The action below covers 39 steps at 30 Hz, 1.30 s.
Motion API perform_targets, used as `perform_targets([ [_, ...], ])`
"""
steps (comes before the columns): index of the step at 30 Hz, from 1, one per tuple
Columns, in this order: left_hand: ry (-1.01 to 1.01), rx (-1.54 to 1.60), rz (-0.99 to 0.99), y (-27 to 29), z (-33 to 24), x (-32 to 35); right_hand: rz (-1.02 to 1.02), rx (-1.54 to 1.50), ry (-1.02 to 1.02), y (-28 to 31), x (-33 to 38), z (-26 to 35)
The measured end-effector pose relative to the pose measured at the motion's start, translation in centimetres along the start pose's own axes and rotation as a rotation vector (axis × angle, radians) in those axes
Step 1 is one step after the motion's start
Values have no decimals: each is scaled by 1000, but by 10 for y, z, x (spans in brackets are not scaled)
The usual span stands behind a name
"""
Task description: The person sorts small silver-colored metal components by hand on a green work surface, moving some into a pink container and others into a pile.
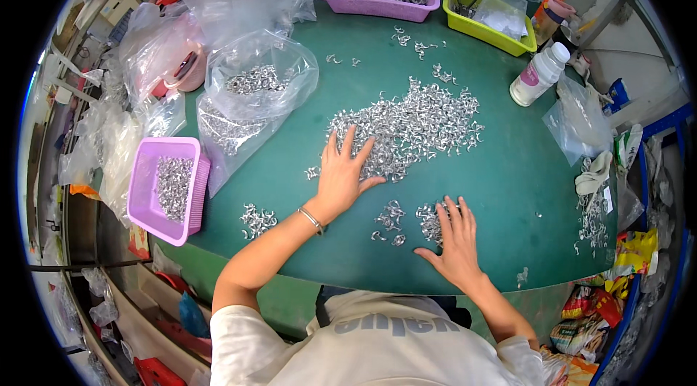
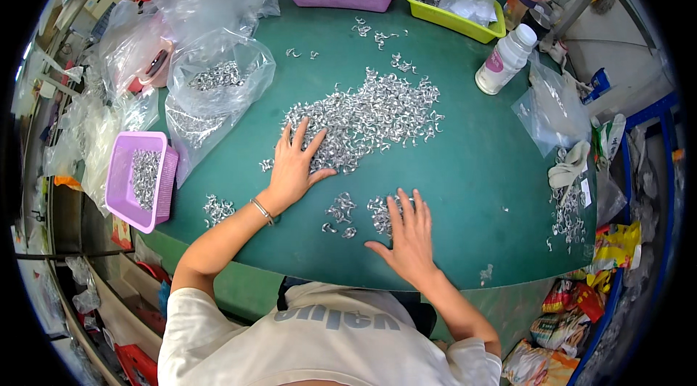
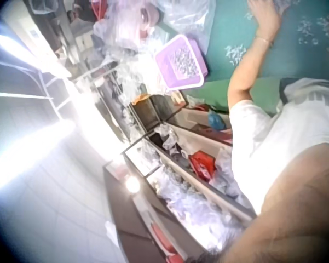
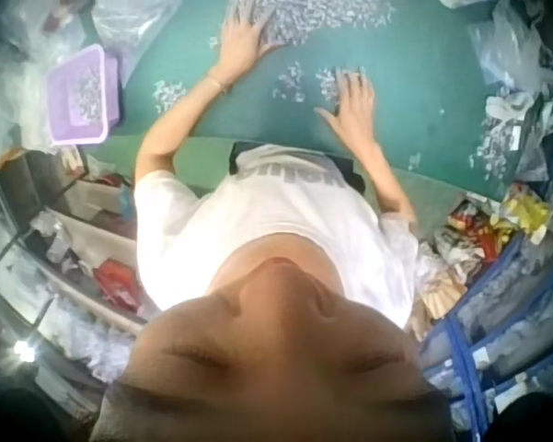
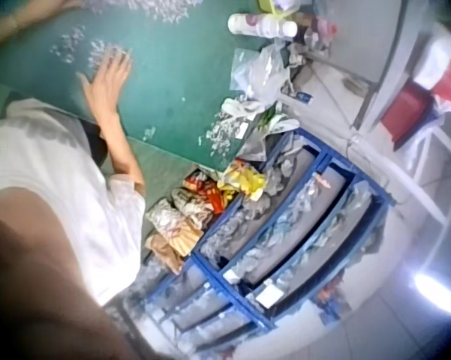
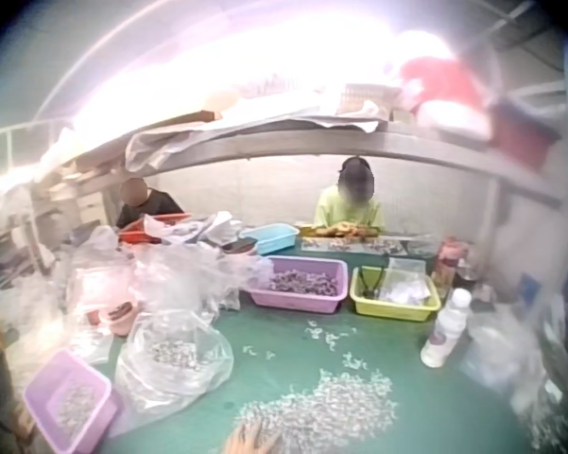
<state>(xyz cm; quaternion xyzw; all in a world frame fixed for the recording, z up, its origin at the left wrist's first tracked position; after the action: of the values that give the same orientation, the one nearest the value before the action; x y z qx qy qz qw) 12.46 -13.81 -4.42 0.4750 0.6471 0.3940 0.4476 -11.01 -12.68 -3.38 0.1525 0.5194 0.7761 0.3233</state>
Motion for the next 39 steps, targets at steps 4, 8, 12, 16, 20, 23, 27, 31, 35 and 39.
perform_targets([
  [4, -54, 54, -16, -8, 3, -25, 18, -107, 138, -6, -15, 7],
  [8, -150, 76, -75, -11, 16, -54, -151, -139, 224, 13, -55, -15],
  [12, -56, 132, -36, -15, 16, -71, -223, -40, 93, 21, -120, -60],
  [16, -133, 126, -65, -6, -36, -60, -180, 65, 107, 2, -129, -65],
  [20, -175, 61, 82, -21, -55, -32, -73, -109, 126, -4, -109, -51],
  [23, -224, 209, 132, -21, -63, -13, -10, -270, 157, -7, -92, -41],
  [27, -244, 426, 163, -2, -61, 18, 76, -333, 240, -5, -71, -13],
  [31, -195, 484, 212, 11, -58, 49, 163, -309, 323, -7, -52, 8],
  [35, -88, 634, 200, 19, -46, 59, 200, -513, 353, -3, -46, 10],
  [39, -50, 551, 42, 26, -37, 32, -269, -386, 48, 25, -75, -57],
])
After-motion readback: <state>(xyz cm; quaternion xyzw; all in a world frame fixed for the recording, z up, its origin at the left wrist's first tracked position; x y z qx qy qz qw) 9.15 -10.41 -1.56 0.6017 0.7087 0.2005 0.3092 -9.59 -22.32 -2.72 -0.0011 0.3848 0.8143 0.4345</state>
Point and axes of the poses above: each hand's wrist, its own x-axis away from the middle knuckle, its own y-axis out of the back of the hand, z = x × y, the point moved 6 cm from there along -x, towards the middle knuckle, and after that the axes turned 3 degrees about y, right-handed, at the moved point
